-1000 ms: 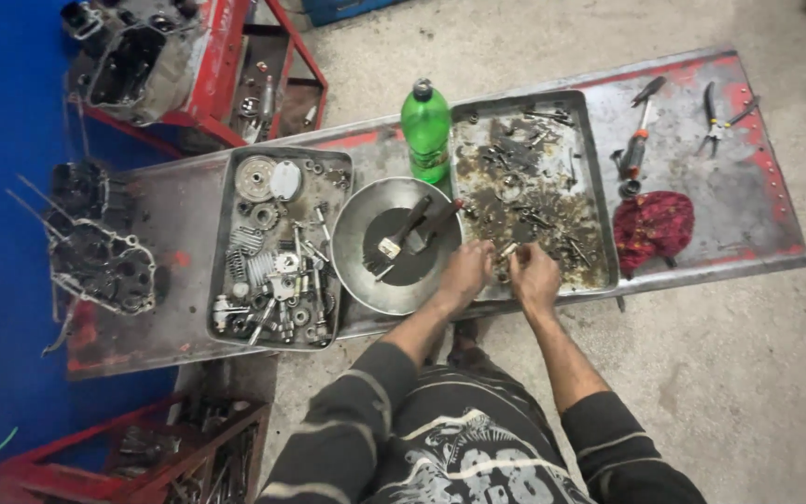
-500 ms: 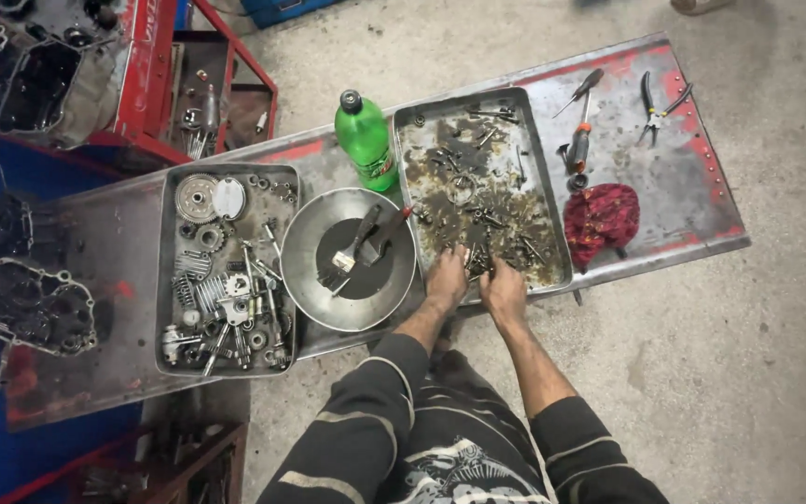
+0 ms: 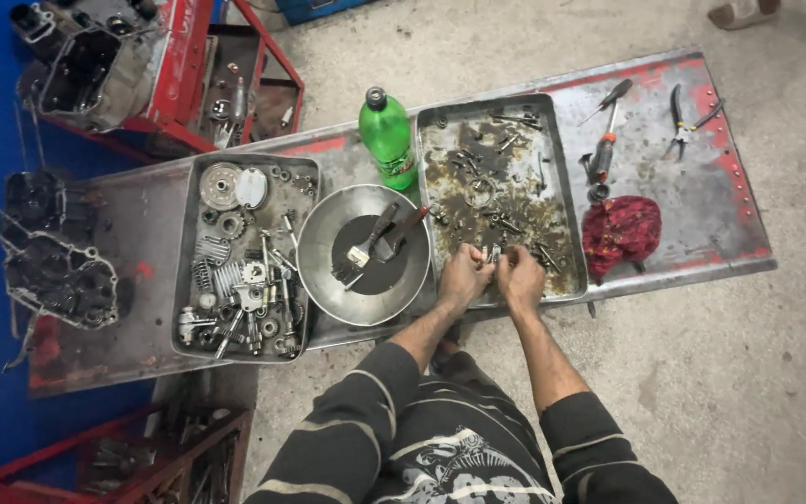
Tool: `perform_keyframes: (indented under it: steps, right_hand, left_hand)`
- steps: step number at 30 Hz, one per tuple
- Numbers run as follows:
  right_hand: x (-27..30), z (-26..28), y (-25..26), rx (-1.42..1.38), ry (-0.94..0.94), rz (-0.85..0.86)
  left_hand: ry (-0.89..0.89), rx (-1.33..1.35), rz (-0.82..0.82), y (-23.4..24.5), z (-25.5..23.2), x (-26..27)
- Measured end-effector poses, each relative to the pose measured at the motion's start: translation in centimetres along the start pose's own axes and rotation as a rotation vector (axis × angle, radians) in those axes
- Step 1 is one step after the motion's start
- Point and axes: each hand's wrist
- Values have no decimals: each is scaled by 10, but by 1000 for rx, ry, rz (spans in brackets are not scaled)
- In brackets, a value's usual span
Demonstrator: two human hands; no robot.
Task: The person cleans various small mechanical parts by hand in a metal bowl. They pour liquid from a green bottle into the bowl, scrub the parts, and place them into a tray on the workbench.
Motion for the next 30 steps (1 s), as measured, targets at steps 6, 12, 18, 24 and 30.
perform_keyframes:
  steps: [6,12,18,24,30]
  right_hand:
    - [-17,21,-6,-39,84,-18]
    - [-106,15,-49,-20,45,-109]
    - [-157,-13,-107,-149,-166,-47]
    - [-129,-34,-67,-133,19,63]
    - [-112,6,18,217,18,-86]
  left_hand:
    - [-153,320,0,19,9,5]
    - [-106,430,-210,66,37,16]
    - [71,439,-295,89,61,31]
    - [-43,224,-231,54,29,6]
    - [-144,-7,-54,12,-6,-56]
Point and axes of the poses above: each hand's wrist, its own x-axis away from the middle knuckle, its own y-axis out of the back of the hand, z = x × y, and after that the axes turned 2 degrees about -x, right-handed
